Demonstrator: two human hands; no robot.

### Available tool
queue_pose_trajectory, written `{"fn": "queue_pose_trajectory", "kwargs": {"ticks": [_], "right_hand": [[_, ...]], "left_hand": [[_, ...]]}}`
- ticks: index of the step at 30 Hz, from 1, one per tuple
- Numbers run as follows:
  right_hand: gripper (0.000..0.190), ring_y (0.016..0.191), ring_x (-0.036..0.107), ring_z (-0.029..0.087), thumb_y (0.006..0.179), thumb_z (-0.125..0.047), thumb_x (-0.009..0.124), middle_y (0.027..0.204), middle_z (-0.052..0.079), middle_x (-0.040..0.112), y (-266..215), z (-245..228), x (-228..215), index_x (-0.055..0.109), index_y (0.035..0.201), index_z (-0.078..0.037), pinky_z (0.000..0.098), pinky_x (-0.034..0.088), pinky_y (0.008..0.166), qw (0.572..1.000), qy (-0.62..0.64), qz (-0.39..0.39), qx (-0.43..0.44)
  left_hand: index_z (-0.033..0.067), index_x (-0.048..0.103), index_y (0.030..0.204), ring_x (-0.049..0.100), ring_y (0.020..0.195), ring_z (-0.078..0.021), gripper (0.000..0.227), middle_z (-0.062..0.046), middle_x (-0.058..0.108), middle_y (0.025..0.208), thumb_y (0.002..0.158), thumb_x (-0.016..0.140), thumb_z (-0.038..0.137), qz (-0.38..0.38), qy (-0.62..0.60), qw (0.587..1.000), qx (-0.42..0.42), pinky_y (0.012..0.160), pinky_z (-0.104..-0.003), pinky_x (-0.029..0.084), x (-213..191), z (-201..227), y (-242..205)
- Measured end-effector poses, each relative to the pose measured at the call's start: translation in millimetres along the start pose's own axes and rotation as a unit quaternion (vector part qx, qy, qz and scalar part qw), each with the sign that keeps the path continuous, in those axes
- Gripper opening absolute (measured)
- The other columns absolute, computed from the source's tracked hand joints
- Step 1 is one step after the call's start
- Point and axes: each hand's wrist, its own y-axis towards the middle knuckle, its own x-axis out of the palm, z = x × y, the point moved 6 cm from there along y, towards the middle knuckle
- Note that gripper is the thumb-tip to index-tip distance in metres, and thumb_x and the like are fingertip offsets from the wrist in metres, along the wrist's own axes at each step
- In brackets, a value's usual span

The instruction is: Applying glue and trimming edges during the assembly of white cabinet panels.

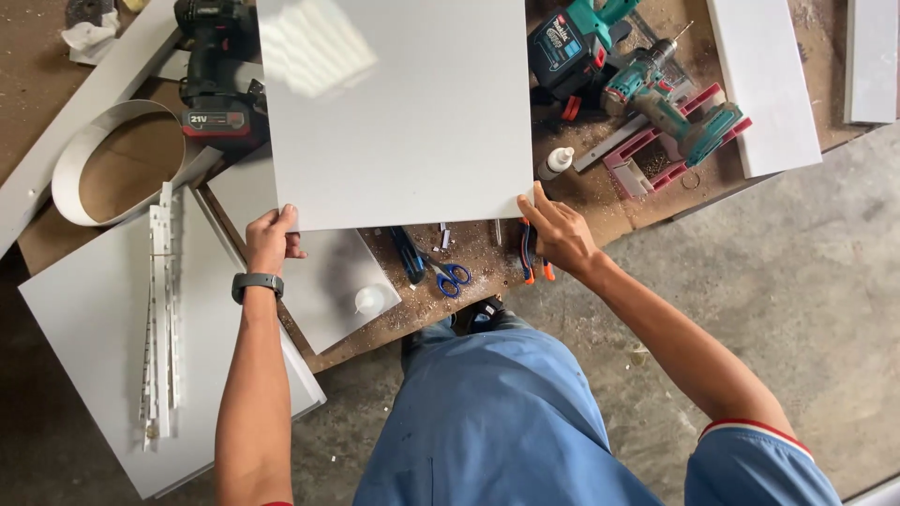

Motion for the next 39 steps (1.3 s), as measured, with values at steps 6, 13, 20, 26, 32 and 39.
{"fn": "queue_pose_trajectory", "kwargs": {"ticks": [6, 13, 20, 26, 32, 39], "right_hand": [[0.074, 0.139, 0.038, 0.048, 0.085, -0.046, 0.074, 0.151, 0.040, 0.032, 40.2, -44.3, -17.8, 0.053, 0.133, 0.007, 0.0641, 0.030, 0.113, 0.987, -0.074, -0.069, 0.124], [0.105, 0.151, 0.011, 0.046, 0.083, -0.073, 0.060, 0.163, 0.030, 0.011, 124.8, -142.0, 91.3, 0.036, 0.147, 0.007, 0.0667, 0.013, 0.118, 0.969, -0.075, -0.215, 0.091], [0.095, 0.148, 0.024, 0.050, 0.085, -0.075, 0.060, 0.160, 0.034, 0.021, 155.4, -180.8, 131.4, 0.048, 0.135, 0.005, 0.0717, 0.024, 0.115, 0.984, -0.080, -0.146, 0.062], [0.071, 0.142, 0.037, 0.043, 0.092, -0.054, 0.068, 0.156, 0.027, 0.036, 137.0, -169.4, 106.7, 0.056, 0.132, 0.004, 0.0639, 0.034, 0.115, 0.995, -0.072, -0.065, 0.025], [0.057, 0.142, 0.048, 0.026, 0.095, -0.032, 0.068, 0.153, 0.013, 0.051, 93.8, -110.3, 78.3, 0.057, 0.141, -0.002, 0.0394, 0.040, 0.120, 0.993, -0.120, -0.003, -0.005], [0.021, 0.118, 0.071, 0.019, 0.111, -0.018, 0.061, 0.128, 0.006, 0.073, -27.0, 12.2, 23.1, 0.068, 0.129, -0.010, 0.0305, 0.063, 0.097, 0.929, -0.143, 0.077, 0.332]], "left_hand": [[0.0009, 0.070, 0.093, 0.054, 0.047, -0.0131, 0.032, -0.005, 0.059, 0.064, 0.101, 0.064, 0.032, 0.014, 0.003, 1.000, 0.018, 0.048, -0.032, 0.054, 0.4, -2.9, -1.4], [0.0004, 0.069, 0.112, 0.069, 0.061, -0.0197, 0.039, -0.011, 0.071, 0.080, 0.096, 0.061, 0.036, -0.063, -0.072, 0.995, -0.031, 0.058, -0.035, 0.063, 20.2, -22.4, -10.3], [-0.0058, 0.063, 0.117, 0.075, 0.071, -0.0279, 0.051, -0.019, 0.073, 0.094, 0.102, 0.054, 0.042, -0.089, -0.177, 0.980, -0.016, 0.062, -0.037, 0.066, 36.4, -28.2, -4.2], [-0.0062, 0.062, 0.118, 0.075, 0.073, -0.0283, 0.044, -0.017, 0.073, 0.099, 0.102, 0.055, 0.034, -0.117, -0.187, 0.975, -0.018, 0.062, -0.039, 0.066, 39.7, -18.3, -6.1], [-0.0071, 0.061, 0.116, 0.073, 0.074, -0.0263, 0.043, -0.016, 0.071, 0.100, 0.101, 0.058, 0.033, -0.130, -0.199, 0.971, -0.018, 0.061, -0.041, 0.067, 32.8, -33.7, 12.5], [-0.0079, 0.061, 0.117, 0.072, 0.070, -0.0308, 0.045, -0.022, 0.071, 0.095, 0.102, 0.057, 0.035, -0.160, -0.166, 0.973, -0.015, 0.062, -0.041, 0.064, 22.8, -41.5, 14.6]]}}
